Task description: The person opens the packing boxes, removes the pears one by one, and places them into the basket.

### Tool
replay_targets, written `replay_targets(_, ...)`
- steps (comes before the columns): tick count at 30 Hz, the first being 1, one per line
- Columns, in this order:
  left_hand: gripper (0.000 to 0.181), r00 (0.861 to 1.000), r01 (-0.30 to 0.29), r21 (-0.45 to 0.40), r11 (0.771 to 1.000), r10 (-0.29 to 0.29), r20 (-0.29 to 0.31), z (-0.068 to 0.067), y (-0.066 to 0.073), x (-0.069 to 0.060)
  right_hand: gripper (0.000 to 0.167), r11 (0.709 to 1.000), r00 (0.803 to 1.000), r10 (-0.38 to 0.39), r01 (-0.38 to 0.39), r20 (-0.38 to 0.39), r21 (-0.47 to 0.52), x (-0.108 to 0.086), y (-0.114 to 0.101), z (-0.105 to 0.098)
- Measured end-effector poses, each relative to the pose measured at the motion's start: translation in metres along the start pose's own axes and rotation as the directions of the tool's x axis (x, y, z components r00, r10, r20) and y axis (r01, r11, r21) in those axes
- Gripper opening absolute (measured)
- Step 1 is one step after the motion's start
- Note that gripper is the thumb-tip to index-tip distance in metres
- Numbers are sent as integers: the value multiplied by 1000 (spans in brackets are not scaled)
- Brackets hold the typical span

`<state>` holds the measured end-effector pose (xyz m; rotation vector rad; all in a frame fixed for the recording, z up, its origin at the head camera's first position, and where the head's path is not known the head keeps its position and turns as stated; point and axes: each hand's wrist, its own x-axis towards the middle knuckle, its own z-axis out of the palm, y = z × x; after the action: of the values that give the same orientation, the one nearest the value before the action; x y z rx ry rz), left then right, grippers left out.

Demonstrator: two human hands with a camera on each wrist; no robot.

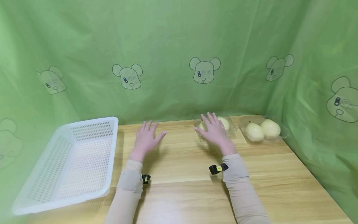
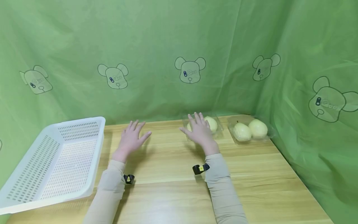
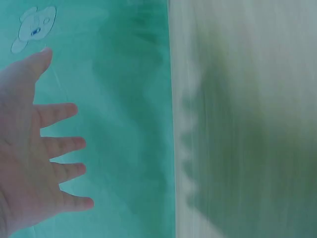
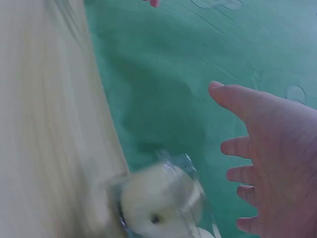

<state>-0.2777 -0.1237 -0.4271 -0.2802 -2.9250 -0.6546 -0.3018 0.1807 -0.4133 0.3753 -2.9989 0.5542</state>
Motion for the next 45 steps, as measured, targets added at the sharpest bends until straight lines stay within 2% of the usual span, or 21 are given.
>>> replay_targets(7, 64, 994, -69, -60, 996, 63, -88, 12, 15, 2, 84, 998, 998, 37, -34, -50, 54, -3, 24, -15)
replay_targets(14, 56, 982, -112, -205, 972, 77, -172, 26, 35, 7, 80, 981, 991, 99, -82, -89, 176, -6, 56, -18)
replay_targets(16, 55, 982, -119, -247, 962, 78, -171, 31, 42, 10, 79, 971, 987, 132, -110, -94, 213, -7, 65, -19)
replay_targets(21, 56, 990, -95, -318, 943, 56, -131, 43, 60, 16, 77, 948, 972, 204, -165, -120, 273, -9, 81, -18)
replay_targets(29, 60, 993, -75, -425, 902, 28, -116, 63, 93, 23, 71, 918, 957, 262, -207, -127, 338, -11, 86, -12)
replay_targets(33, 58, 994, -63, -506, 860, 11, -104, 71, 109, 25, 68, 913, 948, 277, -208, -156, 351, -11, 88, -9)
replay_targets(37, 59, 996, -53, -604, 795, -1, -89, 79, 121, 27, 68, 908, 943, 290, -218, -162, 357, -10, 92, -5)
replay_targets(40, 61, 998, -20, -691, 723, -24, -53, 86, 125, 28, 70, 902, 940, 304, -233, -152, 365, -9, 94, -3)
replay_targets(45, 65, 995, 94, -813, 575, -76, 62, 96, 130, 28, 71, 890, 934, 325, -249, -150, 382, -8, 97, 0)
